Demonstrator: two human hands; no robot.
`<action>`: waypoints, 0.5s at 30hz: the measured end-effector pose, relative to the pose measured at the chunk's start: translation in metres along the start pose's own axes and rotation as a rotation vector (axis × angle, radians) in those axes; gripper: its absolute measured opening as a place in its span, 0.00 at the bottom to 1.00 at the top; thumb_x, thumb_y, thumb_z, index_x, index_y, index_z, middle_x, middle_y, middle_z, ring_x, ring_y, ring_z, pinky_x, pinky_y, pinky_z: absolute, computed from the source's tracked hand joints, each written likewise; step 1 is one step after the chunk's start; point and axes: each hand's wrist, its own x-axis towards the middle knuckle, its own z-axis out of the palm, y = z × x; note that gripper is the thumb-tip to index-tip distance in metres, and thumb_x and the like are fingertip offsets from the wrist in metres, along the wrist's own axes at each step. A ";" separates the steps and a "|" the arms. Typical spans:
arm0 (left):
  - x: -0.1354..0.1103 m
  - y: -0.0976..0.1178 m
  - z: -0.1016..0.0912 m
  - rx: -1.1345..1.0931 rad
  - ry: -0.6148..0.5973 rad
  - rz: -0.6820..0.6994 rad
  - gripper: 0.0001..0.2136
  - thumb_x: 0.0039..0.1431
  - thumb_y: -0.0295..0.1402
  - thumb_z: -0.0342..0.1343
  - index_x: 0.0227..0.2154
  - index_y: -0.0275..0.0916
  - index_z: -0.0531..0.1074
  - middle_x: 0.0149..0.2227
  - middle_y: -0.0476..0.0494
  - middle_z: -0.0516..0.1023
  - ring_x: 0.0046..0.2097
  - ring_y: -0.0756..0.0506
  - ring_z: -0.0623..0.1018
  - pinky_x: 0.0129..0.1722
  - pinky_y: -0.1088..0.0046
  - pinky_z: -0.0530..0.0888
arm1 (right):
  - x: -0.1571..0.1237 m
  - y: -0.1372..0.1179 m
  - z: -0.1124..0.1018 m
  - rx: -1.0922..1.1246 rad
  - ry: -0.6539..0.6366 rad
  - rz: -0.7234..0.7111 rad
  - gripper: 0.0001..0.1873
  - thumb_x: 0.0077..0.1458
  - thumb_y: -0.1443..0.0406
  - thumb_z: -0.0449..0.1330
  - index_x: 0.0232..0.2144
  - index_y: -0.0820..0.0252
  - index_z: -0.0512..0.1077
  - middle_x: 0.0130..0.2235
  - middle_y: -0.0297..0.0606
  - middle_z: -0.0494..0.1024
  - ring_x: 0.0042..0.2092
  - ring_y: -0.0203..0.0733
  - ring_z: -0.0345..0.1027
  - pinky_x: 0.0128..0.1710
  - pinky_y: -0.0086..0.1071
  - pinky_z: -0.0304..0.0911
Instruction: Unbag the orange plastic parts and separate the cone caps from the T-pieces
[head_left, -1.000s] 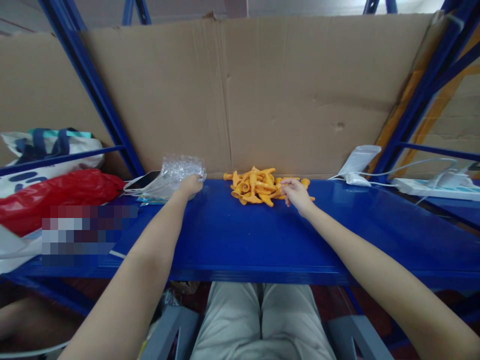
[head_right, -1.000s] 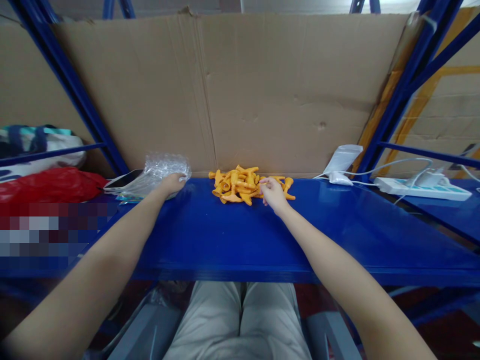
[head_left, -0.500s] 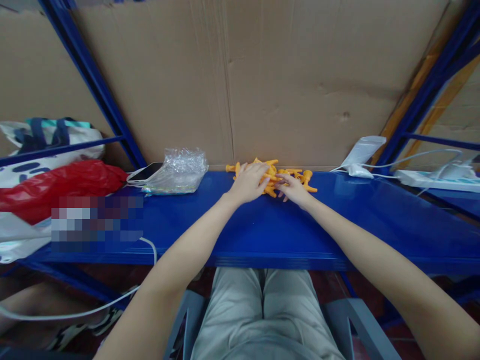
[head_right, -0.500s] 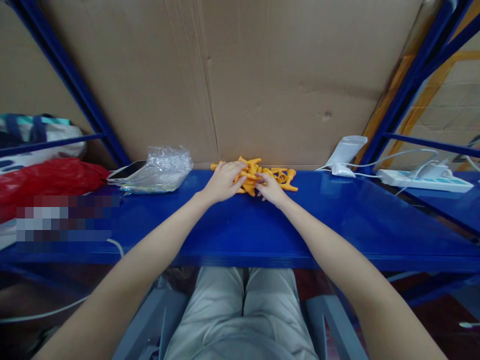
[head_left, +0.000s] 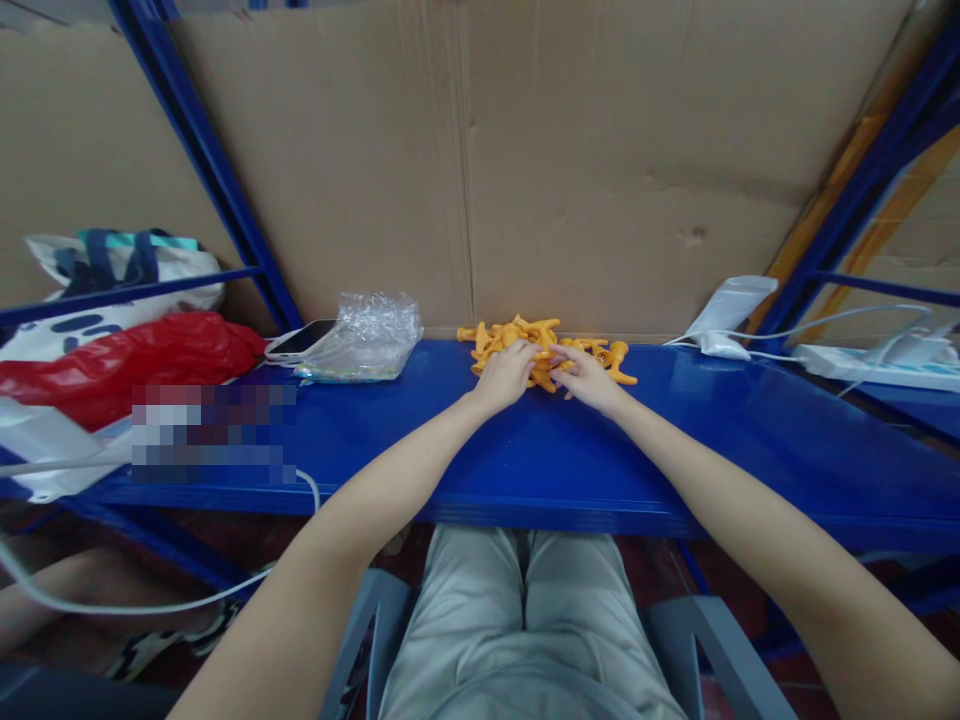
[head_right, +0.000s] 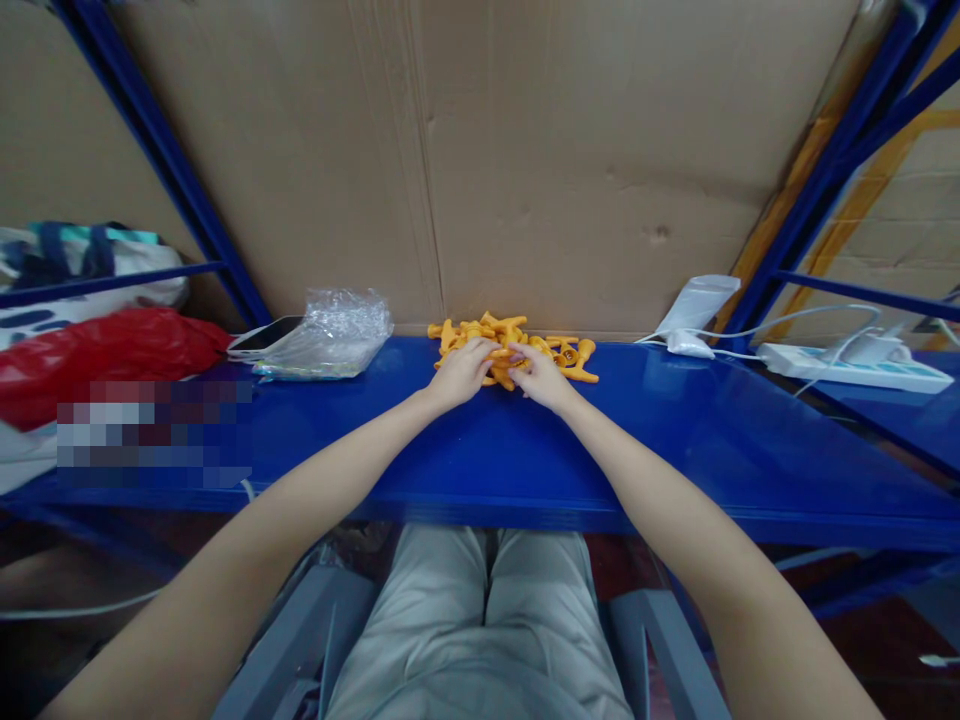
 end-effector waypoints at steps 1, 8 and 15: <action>0.000 -0.001 0.002 -0.001 0.013 -0.017 0.14 0.62 0.24 0.49 0.47 0.37 0.73 0.48 0.37 0.76 0.50 0.40 0.76 0.52 0.56 0.73 | 0.001 0.003 0.000 -0.012 -0.003 -0.022 0.28 0.49 0.66 0.61 0.55 0.55 0.70 0.46 0.43 0.74 0.25 0.32 0.66 0.19 0.32 0.69; 0.005 -0.010 0.000 -0.156 0.224 -0.080 0.11 0.61 0.23 0.48 0.42 0.38 0.72 0.43 0.41 0.79 0.49 0.41 0.77 0.55 0.55 0.70 | 0.004 0.010 0.003 -0.081 0.047 -0.102 0.32 0.49 0.66 0.61 0.58 0.58 0.66 0.49 0.47 0.74 0.33 0.41 0.72 0.41 0.49 0.73; 0.010 -0.011 -0.015 -0.617 0.481 -0.194 0.09 0.67 0.37 0.48 0.47 0.43 0.65 0.44 0.43 0.77 0.40 0.46 0.80 0.44 0.66 0.76 | 0.003 -0.004 0.007 0.043 0.103 -0.012 0.27 0.54 0.55 0.62 0.54 0.56 0.66 0.47 0.46 0.76 0.38 0.46 0.73 0.42 0.47 0.72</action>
